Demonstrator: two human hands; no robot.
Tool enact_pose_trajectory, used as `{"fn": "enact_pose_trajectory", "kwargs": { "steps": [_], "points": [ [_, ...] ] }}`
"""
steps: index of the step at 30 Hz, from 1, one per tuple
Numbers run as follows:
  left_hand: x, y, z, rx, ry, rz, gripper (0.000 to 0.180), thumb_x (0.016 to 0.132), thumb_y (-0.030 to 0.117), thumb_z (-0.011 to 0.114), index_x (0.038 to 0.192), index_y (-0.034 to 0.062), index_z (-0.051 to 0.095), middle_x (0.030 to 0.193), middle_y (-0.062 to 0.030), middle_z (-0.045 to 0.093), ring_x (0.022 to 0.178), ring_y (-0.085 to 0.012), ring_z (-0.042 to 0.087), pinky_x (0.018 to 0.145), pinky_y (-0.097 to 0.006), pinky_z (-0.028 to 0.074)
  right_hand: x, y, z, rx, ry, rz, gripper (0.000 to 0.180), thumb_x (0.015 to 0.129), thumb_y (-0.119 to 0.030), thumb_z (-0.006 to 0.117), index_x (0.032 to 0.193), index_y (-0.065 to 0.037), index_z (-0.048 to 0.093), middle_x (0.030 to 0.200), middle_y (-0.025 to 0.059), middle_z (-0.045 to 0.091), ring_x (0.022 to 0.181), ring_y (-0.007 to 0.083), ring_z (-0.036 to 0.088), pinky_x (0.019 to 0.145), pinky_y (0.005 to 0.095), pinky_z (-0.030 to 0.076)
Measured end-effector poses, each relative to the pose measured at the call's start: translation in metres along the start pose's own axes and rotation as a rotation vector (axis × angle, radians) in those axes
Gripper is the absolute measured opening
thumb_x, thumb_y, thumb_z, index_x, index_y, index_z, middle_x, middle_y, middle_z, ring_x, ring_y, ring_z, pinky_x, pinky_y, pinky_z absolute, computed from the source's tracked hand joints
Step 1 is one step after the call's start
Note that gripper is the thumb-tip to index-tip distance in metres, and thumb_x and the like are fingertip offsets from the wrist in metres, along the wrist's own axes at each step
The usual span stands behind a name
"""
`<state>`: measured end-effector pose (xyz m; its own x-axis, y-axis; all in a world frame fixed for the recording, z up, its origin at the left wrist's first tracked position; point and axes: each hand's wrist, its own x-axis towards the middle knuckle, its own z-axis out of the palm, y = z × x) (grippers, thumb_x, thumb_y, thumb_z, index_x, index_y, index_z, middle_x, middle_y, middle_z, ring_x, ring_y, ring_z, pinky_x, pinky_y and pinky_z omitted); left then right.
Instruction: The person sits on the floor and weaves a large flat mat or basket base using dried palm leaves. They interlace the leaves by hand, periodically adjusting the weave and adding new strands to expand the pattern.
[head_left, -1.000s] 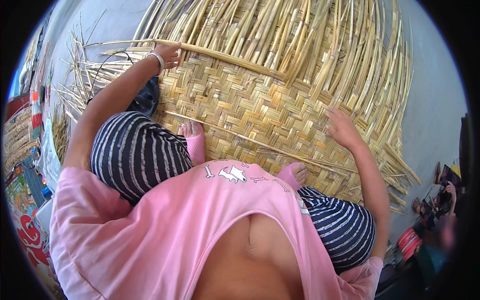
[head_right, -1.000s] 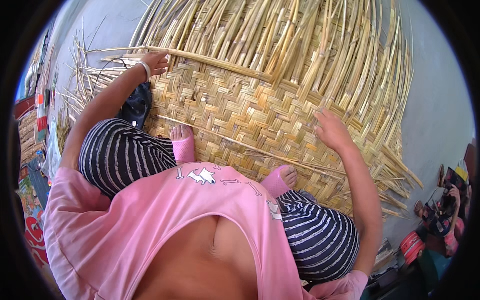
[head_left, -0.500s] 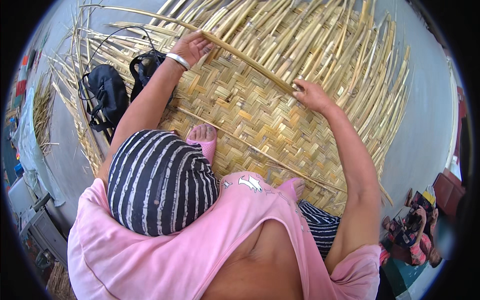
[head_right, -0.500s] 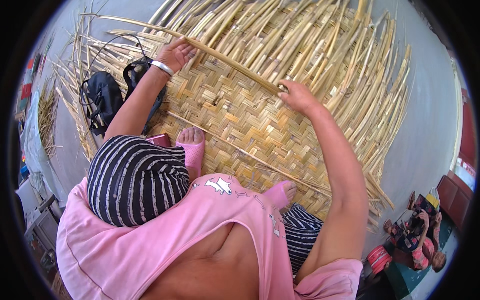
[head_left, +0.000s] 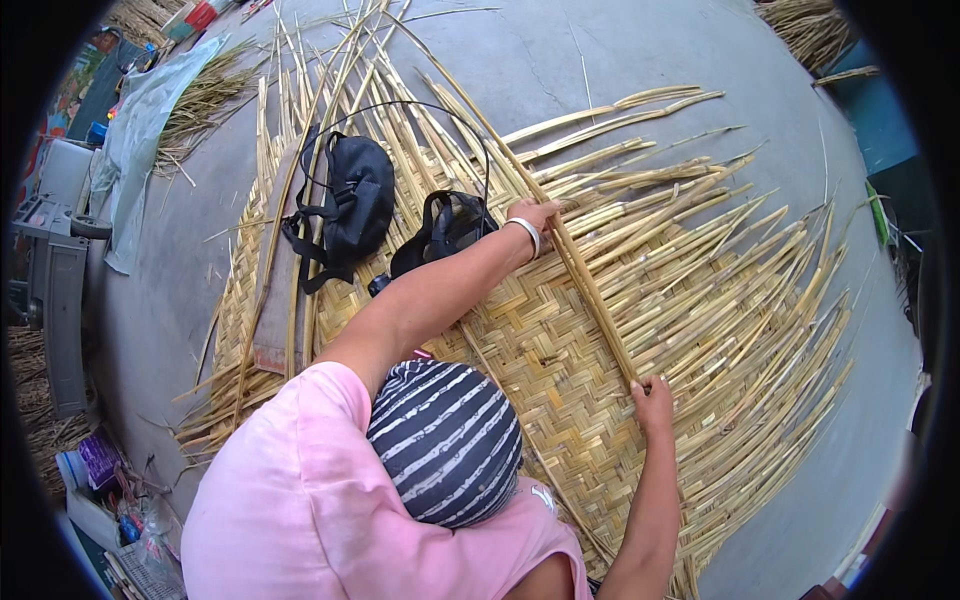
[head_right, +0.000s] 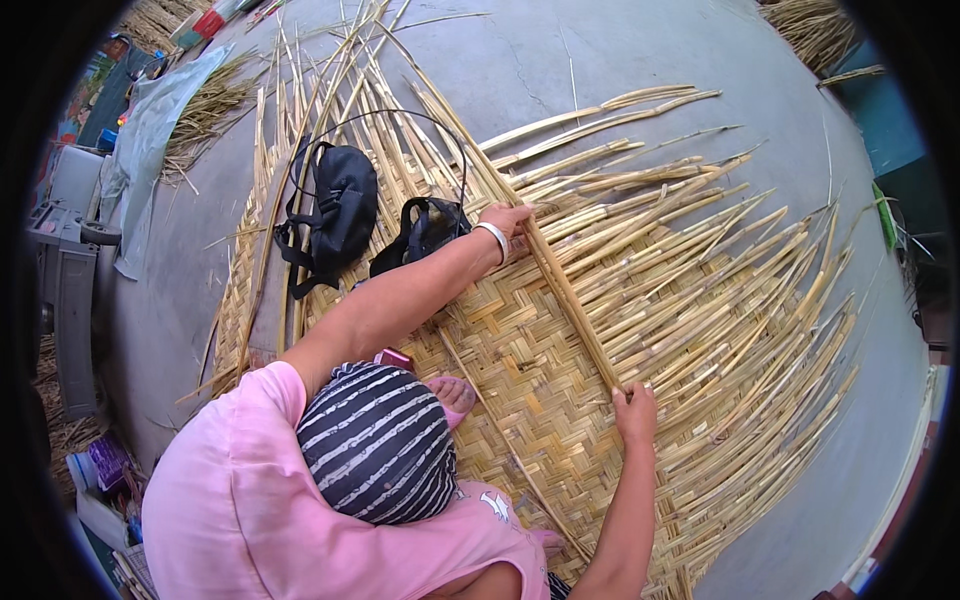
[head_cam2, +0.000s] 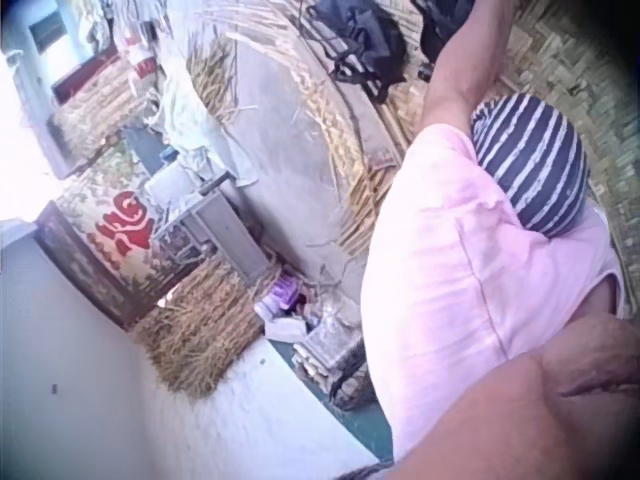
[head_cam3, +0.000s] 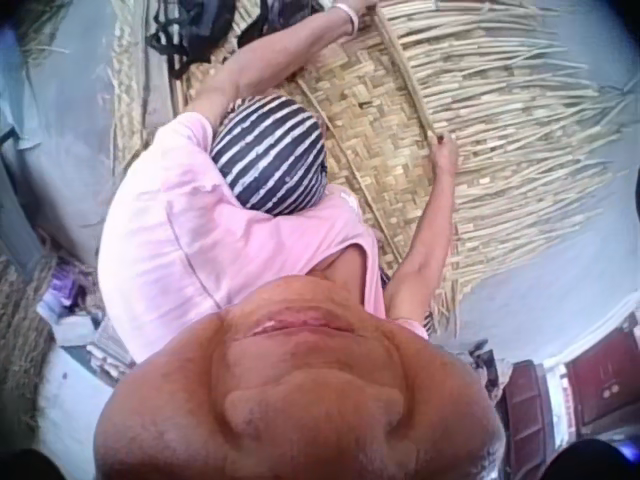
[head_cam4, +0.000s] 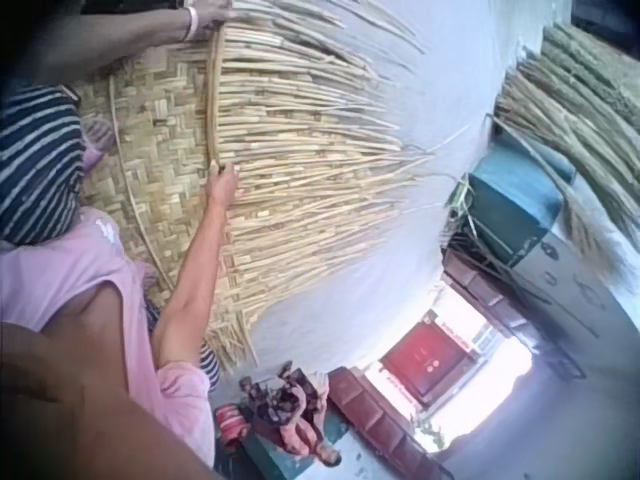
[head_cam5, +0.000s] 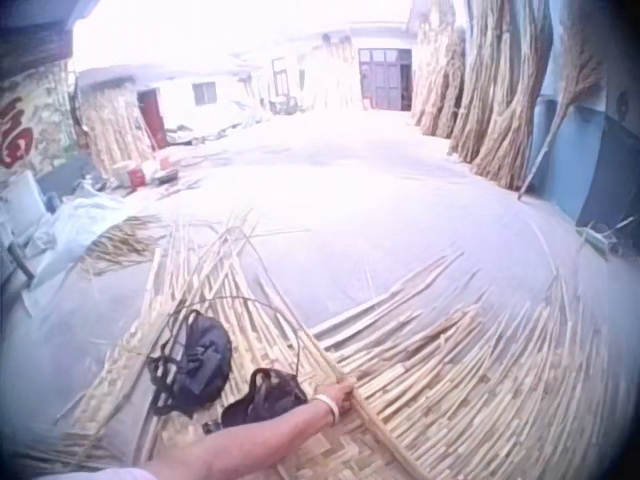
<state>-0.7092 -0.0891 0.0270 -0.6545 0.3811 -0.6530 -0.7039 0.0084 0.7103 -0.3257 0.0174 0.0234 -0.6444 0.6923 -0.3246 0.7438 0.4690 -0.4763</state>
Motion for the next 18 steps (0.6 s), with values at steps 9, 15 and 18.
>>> {"fn": "enact_pose_trajectory", "kwargs": {
  "steps": [9,15,18],
  "points": [
    [0.101,0.103,-0.046,-0.140,0.216,0.128,0.030,0.091,0.029,0.056,0.100,-0.0002,0.053,0.087,-0.0117,0.062,0.070,-0.0229,0.064,0.056,-0.036,0.054,0.002,0.005,0.014,-0.021,0.042,0.038,0.025,0.078,-0.023,0.069,0.083,-0.002,0.056,0.085,0.0177,0.056,0.083,0.0354,0.053,0.076,0.0435,0.042],
    [0.126,0.202,-0.069,-0.295,0.352,0.293,0.031,0.095,0.024,0.046,0.103,-0.0061,0.049,0.089,-0.0172,0.060,0.068,-0.0265,0.061,0.052,-0.036,0.051,-0.003,0.009,0.012,-0.053,0.056,0.036,0.025,0.078,-0.022,0.069,0.082,-0.002,0.053,0.085,0.0165,0.054,0.084,0.0350,0.050,0.077,0.0435,0.041],
    [0.132,0.267,-0.107,-0.327,0.332,0.376,0.039,0.097,0.028,0.035,0.103,-0.0082,0.049,0.088,-0.0189,0.061,0.067,-0.0269,0.061,0.052,-0.035,0.051,-0.001,0.009,0.014,-0.034,0.037,0.031,0.026,0.078,-0.022,0.068,0.083,-0.003,0.053,0.085,0.0163,0.054,0.084,0.0350,0.050,0.077,0.0434,0.041]
  ]
}}
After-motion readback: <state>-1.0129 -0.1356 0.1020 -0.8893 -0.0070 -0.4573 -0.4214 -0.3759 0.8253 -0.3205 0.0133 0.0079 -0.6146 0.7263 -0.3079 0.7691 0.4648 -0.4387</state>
